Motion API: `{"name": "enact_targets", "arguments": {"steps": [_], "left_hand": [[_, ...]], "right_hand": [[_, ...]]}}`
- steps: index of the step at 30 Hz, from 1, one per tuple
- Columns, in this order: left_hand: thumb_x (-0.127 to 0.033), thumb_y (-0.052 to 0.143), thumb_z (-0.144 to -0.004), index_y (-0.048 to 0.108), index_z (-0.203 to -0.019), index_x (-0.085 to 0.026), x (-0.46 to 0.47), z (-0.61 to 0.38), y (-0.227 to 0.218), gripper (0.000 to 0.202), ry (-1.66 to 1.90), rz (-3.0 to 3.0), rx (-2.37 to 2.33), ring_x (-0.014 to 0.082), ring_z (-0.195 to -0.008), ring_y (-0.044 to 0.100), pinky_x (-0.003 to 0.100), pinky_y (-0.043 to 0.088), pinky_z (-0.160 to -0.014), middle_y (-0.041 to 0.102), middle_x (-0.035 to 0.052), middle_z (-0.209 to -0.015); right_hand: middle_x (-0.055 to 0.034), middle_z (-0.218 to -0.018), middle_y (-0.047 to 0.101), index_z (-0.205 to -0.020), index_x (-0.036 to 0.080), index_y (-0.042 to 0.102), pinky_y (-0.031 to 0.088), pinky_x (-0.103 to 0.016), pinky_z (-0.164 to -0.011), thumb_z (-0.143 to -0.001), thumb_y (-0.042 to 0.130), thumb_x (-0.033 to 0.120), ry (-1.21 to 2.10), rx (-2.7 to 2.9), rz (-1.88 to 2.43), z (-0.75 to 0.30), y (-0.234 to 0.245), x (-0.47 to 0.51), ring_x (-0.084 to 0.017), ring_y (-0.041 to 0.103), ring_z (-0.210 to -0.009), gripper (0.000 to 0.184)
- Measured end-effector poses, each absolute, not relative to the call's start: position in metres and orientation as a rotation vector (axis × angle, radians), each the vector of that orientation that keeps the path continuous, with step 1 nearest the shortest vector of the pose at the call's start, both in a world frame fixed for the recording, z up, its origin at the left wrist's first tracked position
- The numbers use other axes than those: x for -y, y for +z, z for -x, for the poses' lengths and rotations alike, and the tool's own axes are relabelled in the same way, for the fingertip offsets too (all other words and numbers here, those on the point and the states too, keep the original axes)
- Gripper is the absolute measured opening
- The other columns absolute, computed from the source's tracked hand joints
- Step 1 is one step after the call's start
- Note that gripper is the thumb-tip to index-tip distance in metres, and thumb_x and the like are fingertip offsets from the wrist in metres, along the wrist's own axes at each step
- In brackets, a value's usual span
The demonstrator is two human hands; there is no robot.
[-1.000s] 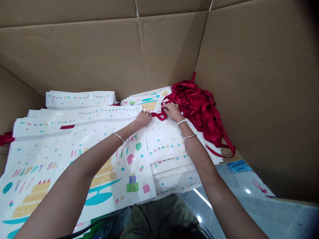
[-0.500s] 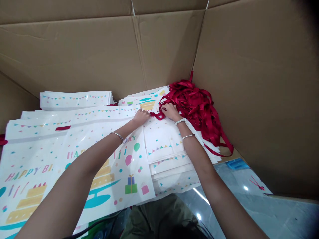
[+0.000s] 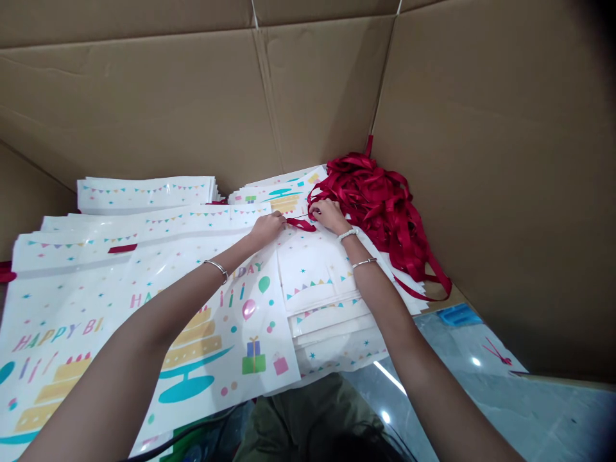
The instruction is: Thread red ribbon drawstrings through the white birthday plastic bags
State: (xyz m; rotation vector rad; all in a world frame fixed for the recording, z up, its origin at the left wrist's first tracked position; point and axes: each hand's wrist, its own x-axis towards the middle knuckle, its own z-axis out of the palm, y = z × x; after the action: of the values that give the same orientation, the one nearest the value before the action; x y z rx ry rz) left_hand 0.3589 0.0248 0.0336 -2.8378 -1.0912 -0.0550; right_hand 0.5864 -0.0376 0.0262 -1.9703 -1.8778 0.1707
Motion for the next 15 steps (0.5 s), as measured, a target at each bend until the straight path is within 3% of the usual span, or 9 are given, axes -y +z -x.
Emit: {"name": "enact_targets", "arguments": {"steps": [10, 15], "left_hand": [[-0.019, 0.056, -0.094, 0.082, -0.098, -0.018, -0.052, -0.357, 0.033, 0.026, -0.267, 3.077, 1.248, 0.0266, -0.103, 0.071, 0.029, 0.053, -0.088, 0.078, 0.0094, -0.114], [-0.022, 0.055, -0.095, 0.081, -0.095, -0.013, -0.052, -0.359, 0.033, 0.027, -0.346, 3.003, 1.25, 0.0268, -0.097, 0.071, 0.031, 0.053, -0.086, 0.076, 0.0145, -0.111]], "right_hand": [[-0.0091, -0.116, 0.075, -0.112, 0.02, 0.08, 0.039, -0.036, -0.101, -0.097, 0.057, 0.01, 0.162, 1.863, 1.973, -0.584, 0.03, 0.041, -0.026, 0.061, -0.115, 0.029], [-0.0091, -0.116, 0.075, -0.113, 0.02, 0.08, 0.038, -0.035, -0.101, -0.096, 0.057, 0.008, 0.194, 1.856, 1.984, -0.584, 0.032, 0.041, -0.026, 0.06, -0.117, 0.031]]}}
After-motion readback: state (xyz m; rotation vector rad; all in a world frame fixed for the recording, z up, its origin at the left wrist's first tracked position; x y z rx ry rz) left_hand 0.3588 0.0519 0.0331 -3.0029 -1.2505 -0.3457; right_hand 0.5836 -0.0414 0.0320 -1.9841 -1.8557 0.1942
